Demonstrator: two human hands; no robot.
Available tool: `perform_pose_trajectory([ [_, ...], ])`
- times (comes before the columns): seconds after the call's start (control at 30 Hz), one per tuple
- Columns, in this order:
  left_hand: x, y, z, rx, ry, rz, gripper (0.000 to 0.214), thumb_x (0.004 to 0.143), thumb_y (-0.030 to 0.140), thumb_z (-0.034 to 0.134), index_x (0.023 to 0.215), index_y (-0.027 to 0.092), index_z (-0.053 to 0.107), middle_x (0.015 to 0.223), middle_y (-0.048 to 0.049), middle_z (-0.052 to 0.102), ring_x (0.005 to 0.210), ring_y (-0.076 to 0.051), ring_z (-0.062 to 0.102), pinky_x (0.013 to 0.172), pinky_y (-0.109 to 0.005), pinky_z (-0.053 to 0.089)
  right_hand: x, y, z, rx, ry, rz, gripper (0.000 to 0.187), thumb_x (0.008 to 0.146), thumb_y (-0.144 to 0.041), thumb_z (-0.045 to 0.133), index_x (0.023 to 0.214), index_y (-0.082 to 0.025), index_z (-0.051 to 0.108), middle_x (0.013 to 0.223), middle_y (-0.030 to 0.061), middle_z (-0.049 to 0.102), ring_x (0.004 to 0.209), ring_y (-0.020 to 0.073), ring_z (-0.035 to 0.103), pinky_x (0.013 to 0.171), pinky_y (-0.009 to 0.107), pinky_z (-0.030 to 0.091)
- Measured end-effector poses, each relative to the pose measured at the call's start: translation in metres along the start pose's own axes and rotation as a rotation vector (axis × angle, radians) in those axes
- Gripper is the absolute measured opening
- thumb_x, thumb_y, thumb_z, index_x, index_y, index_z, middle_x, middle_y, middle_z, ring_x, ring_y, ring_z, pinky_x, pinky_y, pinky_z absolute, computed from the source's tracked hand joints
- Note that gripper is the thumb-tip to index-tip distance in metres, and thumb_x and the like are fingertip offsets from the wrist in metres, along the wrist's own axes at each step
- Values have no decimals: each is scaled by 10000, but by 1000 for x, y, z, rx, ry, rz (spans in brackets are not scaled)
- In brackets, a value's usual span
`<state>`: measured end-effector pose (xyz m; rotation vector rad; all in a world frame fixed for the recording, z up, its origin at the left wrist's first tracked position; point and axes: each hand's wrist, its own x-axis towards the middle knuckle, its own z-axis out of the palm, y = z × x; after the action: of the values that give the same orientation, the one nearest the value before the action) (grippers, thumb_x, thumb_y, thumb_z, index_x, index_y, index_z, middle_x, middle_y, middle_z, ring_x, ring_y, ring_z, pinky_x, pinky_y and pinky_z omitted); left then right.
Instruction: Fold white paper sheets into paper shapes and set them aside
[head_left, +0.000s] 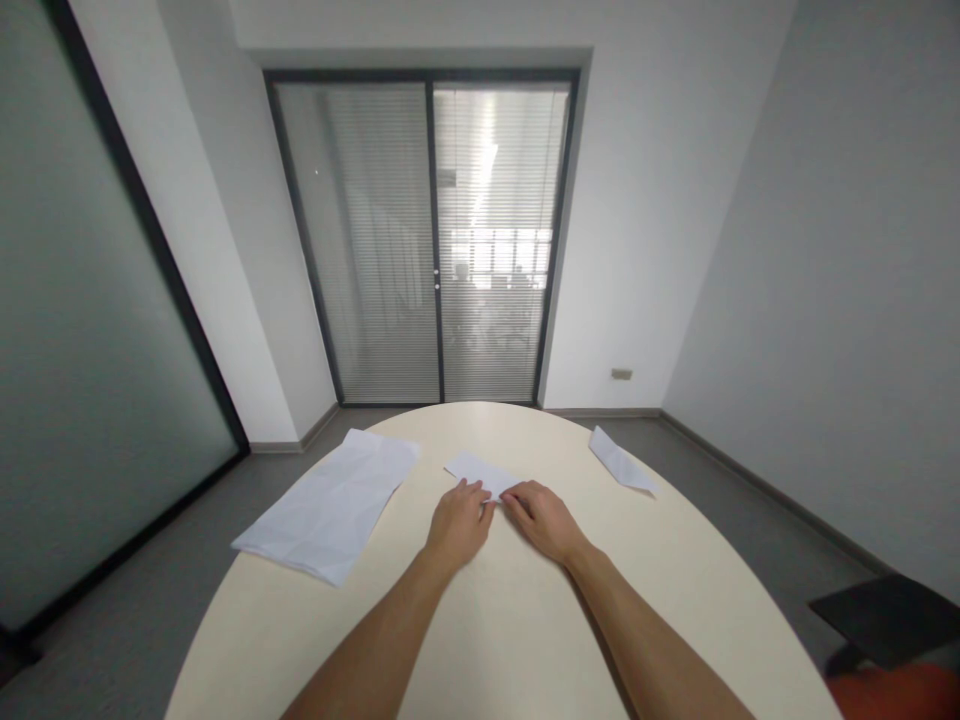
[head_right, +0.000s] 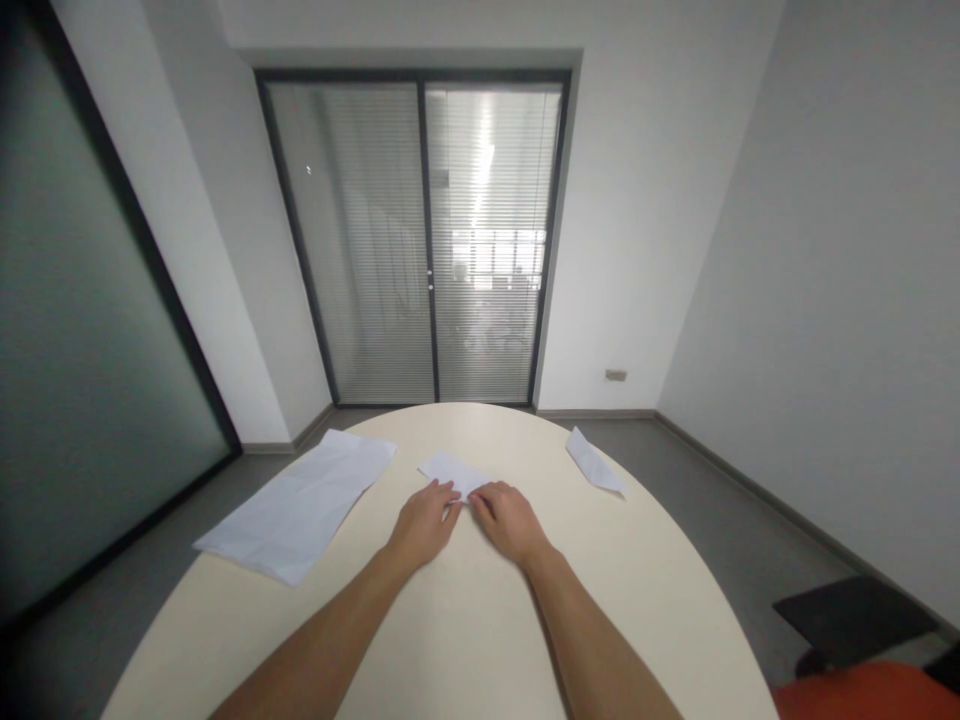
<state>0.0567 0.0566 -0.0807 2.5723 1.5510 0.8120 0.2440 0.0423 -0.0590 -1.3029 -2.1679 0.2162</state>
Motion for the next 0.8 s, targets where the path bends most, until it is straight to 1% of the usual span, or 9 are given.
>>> perform_pose_trajectory([
  [0.2,0,0,1,-10,-19,1,302,949,325,506,1170,222,684,1323,-75,623,1252,-243,540,1126,-405,364,-1,6,4,3,-2,6,262,943,-271,470,993,-211,720,997,55,731,967,207,617,870,305,446],
  [0.5,1,1,-1,2,-22,23,332,987,312,428,1178,228,686,1320,-76,625,1259,-241,536,1129,-414,354,0,2,1,8,5,-20,308,974,-278,424,1007,-210,723,996,58,739,970,203,624,891,307,445],
  [0.8,0,1,-1,8,-20,20,355,1002,319,385,1182,239,681,1322,-65,625,1259,-235,534,1128,-412,355,-1,2,0,18,11,-14,334,983,-316,410,1077,-216,714,1070,60,736,1011,211,627,925,321,442],
])
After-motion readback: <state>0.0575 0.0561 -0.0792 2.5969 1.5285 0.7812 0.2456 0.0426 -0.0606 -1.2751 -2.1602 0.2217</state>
